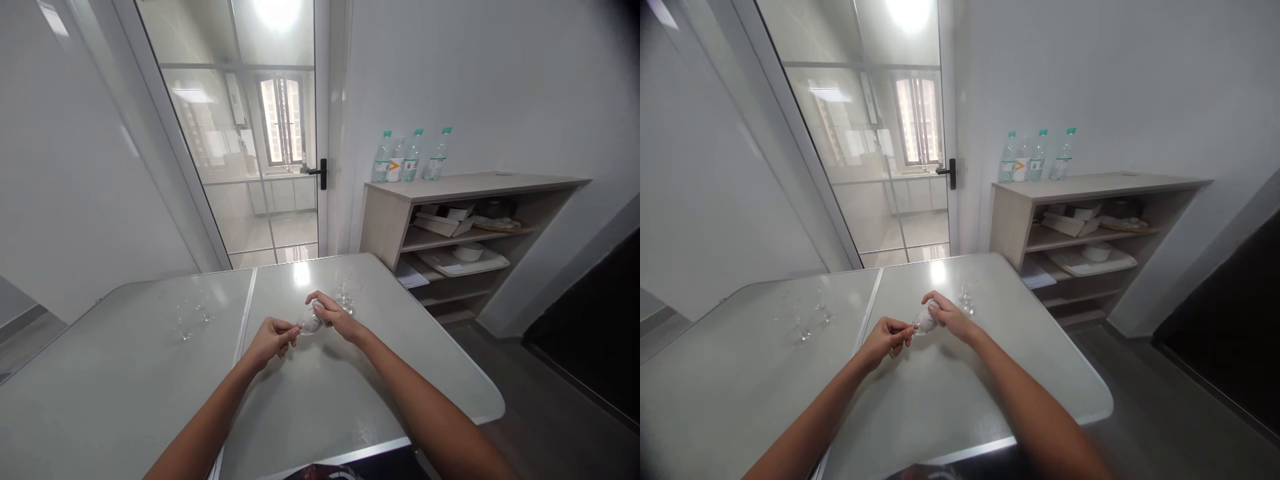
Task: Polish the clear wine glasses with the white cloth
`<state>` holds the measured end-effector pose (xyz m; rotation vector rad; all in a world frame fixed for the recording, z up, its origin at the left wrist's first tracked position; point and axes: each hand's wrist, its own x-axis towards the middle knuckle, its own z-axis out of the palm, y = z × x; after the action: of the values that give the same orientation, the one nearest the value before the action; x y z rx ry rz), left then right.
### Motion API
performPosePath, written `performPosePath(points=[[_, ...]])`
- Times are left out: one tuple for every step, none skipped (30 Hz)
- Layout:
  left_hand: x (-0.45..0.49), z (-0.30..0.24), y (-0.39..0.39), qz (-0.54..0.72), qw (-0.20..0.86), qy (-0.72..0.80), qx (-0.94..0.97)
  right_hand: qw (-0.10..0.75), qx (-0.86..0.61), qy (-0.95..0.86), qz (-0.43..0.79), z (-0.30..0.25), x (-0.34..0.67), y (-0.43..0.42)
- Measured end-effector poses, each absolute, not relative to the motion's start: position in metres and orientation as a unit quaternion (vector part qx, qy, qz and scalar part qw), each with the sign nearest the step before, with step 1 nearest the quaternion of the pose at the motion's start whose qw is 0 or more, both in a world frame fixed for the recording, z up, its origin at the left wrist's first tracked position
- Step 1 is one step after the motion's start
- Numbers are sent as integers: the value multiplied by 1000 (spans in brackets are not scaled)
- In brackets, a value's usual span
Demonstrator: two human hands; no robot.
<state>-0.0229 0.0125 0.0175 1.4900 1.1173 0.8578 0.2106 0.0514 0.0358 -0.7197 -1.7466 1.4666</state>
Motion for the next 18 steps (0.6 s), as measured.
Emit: performPosePath(points=[[-24,17,14,361,520,464,620,375,-280,-677,567,36,211,52],[-26,15,15,365,514,466,621,387,-279,-674,564,36,211,53],[-28,14,16,373,496,472,627,402,-279,-668,561,36,211,53],[-29,12,17,384,462,480,639,419,-280,-658,560,36,211,55],[-30,10,18,396,412,488,660,434,-283,-644,563,36,212,56],[-31,8,17,406,347,495,685,443,-286,-630,570,35,212,57],[-31,6,17,411,275,498,713,446,-288,-618,580,34,212,58],[-31,4,16,408,203,498,738,442,-287,-611,591,33,212,58],[-31,1,14,397,140,495,760,434,-286,-610,599,32,212,58],[-31,-1,13,382,91,490,778,422,-282,-615,603,31,211,57],[-30,-3,12,369,54,484,792,412,-279,-623,604,30,210,56],[-30,-5,12,360,27,476,802,405,-278,-629,603,29,209,55],[-30,-7,11,356,8,469,808,400,-277,-633,602,29,208,53],[-30,-8,11,355,-3,462,813,395,-277,-636,602,29,207,52],[-29,-9,11,357,-6,456,815,391,-276,-639,602,29,206,51],[-29,-9,11,361,-3,452,816,386,-275,-643,602,30,206,50],[-28,-8,11,364,8,450,815,380,-272,-649,601,30,206,49],[-27,-7,10,364,28,451,814,375,-270,-655,598,31,206,49]])
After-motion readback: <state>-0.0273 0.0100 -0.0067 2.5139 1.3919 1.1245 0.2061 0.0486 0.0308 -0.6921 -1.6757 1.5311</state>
